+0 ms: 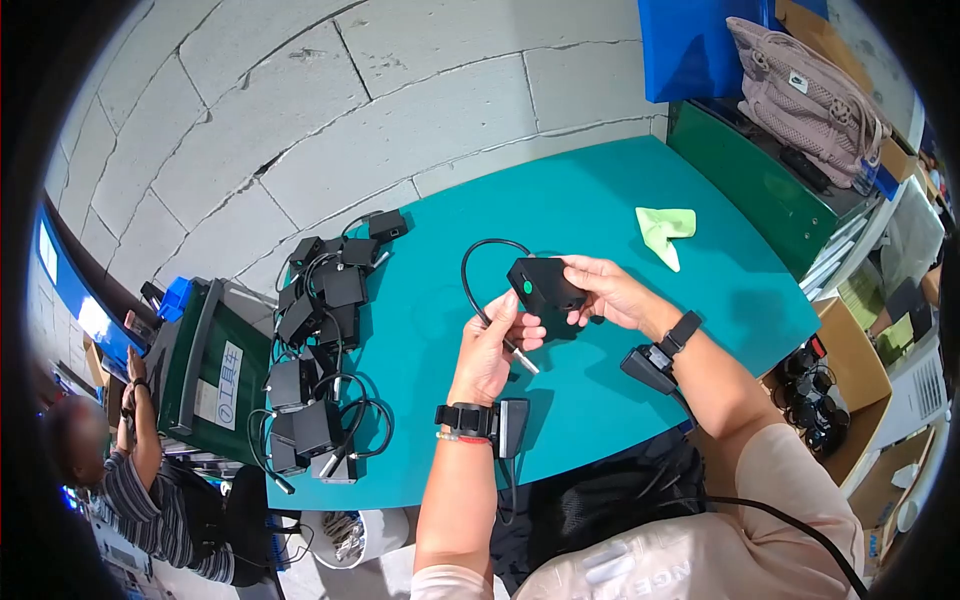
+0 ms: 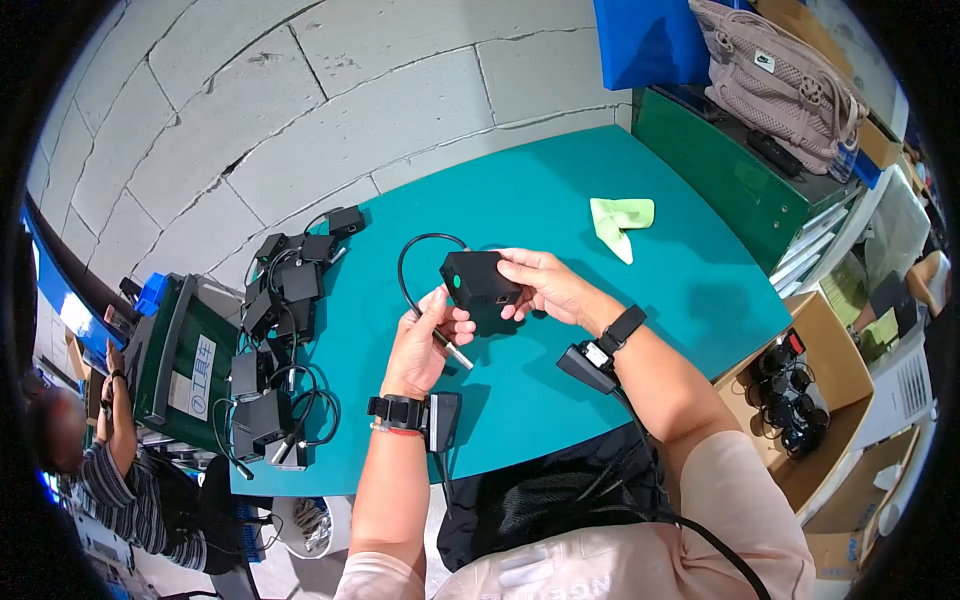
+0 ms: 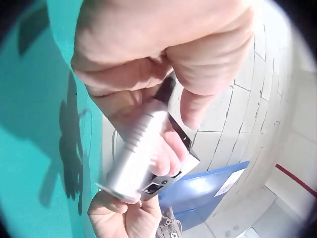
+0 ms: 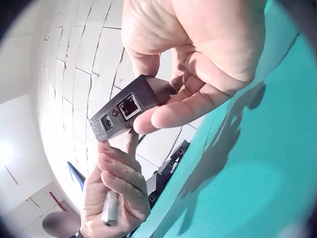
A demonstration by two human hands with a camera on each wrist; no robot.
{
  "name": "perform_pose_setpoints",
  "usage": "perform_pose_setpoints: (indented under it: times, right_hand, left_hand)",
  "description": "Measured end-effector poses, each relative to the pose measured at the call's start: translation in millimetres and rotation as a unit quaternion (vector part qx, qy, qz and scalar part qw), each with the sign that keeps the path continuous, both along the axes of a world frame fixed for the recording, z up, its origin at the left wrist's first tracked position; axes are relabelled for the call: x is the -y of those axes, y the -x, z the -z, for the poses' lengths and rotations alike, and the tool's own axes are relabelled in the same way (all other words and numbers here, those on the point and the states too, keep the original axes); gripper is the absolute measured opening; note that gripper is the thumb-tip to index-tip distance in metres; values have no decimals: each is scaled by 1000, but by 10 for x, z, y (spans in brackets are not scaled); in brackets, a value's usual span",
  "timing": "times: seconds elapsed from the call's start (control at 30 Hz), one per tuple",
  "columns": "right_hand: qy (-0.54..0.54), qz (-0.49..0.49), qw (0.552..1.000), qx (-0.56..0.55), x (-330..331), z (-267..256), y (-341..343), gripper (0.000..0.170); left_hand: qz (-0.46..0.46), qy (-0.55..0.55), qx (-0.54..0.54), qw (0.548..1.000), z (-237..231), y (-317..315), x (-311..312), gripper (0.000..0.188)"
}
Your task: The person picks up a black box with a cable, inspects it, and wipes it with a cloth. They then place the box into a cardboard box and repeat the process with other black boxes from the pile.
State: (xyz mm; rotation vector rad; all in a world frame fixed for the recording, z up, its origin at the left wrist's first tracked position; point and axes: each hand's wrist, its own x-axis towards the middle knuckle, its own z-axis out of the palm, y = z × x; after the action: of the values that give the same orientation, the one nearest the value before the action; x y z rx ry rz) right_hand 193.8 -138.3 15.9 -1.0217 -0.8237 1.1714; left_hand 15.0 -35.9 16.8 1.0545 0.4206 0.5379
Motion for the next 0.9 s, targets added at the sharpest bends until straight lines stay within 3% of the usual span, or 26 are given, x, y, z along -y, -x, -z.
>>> perform_pose_setpoints:
  times: [0.13,0.23,0.47,0.53,0.67,0.9]
  right_hand:
    - [9,-32,999,-12,0,14,-65,37]
    - [20,-34,997,-63,-3,20,-94,29]
    - [73,-39,985,-151,28,74,-61,38]
    - [80,-91,975,-188,20,20,-55,40]
    - [85,-104,975,-176,3,35,-46,42]
    - [73,-107,971,-202,-14,74,-71,41]
  left_hand:
    - [-19,12,4,1000,9,-29,-34,33]
    - [16,47,19,999,-8,-1,-11,50]
    - [12,61,82,995,61,-40,-57,39]
    - [11,85,88,992,89,-53,-79,37]
    - [21,121,91,988,92,-39,-103,32]
    - [8,81,49,995,108,-37,-99,35]
